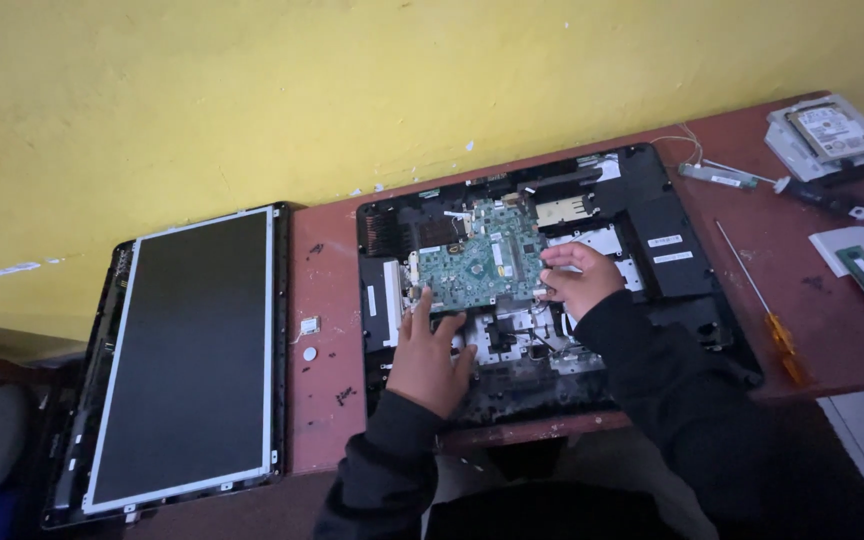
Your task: Positioning a motherboard into a computer chassis and connecting internal ribbon cables.
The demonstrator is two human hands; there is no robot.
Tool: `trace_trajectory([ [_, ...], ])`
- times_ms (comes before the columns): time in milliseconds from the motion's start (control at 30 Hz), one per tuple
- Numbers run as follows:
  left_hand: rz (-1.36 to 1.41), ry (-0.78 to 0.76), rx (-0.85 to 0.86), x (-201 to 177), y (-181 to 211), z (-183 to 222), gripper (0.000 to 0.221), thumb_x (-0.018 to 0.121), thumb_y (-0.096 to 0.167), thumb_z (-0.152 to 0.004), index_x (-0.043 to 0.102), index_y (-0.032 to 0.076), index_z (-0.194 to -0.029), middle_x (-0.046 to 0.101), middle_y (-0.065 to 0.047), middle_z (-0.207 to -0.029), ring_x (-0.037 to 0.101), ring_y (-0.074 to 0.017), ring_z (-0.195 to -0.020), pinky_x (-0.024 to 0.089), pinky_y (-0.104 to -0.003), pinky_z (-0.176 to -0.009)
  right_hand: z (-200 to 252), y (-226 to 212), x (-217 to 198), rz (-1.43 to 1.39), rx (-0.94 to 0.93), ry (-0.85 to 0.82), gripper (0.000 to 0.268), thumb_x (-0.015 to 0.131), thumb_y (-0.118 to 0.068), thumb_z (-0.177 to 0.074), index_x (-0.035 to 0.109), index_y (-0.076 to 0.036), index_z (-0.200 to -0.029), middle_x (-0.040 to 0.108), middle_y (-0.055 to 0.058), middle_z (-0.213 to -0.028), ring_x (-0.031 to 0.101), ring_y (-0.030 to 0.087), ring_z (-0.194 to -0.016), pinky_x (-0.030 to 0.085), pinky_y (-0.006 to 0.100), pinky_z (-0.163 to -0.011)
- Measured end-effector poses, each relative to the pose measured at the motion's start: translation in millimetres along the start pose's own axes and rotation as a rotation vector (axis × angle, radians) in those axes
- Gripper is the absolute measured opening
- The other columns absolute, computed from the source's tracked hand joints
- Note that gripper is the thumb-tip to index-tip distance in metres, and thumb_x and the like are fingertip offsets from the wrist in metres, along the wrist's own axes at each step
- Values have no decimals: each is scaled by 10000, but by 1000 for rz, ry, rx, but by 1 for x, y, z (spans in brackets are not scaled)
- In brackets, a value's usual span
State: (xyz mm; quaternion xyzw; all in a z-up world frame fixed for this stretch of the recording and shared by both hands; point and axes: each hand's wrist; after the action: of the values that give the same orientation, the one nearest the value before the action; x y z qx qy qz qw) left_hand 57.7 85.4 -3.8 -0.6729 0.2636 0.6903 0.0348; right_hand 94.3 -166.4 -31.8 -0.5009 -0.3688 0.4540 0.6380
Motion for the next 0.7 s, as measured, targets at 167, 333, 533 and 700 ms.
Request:
trace_trajectory([
  [167,-20,16,19,-12,11,7,446,603,387,-998,647,111,-1345,338,-271,-1569,366,-522,-1442,286,-606,-1202,-8,9,-3,14,-19,2,331,720,51,-900,703,-48,-1215,678,241,-1219,734,323,-975,676,411,-744],
  [333,-14,17,-75,8,13,7,579,667,505,-906,631,154,-1365,362,-218,-1545,416,-497,-1387,450,-603,-1058,-18,22,-4,-5,-66,-22,388,717,68,-891,692,-51,-1260,659,261,-1245,705,309,-1025,668,401,-747],
  [533,-12,20,-52,-5,24,16,577,679,426,-921,593,96,-1388,388,-261,-1503,357,-507,-1420,444,-587,-1022,-7,8,-4,2,-74,-43,449,697,58,-917,649,-61,-1348,635,281,-1283,667,288,-1077,658,408,-787],
  [700,23,19,-21,-7,26,22,607,686,339,-939,490,95,-1459,338,-298,-1536,313,-533,-1444,404,-600,-1049,-9,4,-6,-3,5,6,588,726,88,-890,592,-78,-1438,642,308,-1280,700,398,-1071,670,473,-763],
])
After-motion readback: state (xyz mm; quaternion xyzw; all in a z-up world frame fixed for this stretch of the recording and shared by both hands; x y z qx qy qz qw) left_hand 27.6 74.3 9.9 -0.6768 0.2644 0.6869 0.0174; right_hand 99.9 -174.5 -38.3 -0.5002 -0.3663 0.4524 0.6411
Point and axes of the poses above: each hand's wrist, its own z-axis away from the middle knuckle, its own x-axis out of the palm, y = z × x
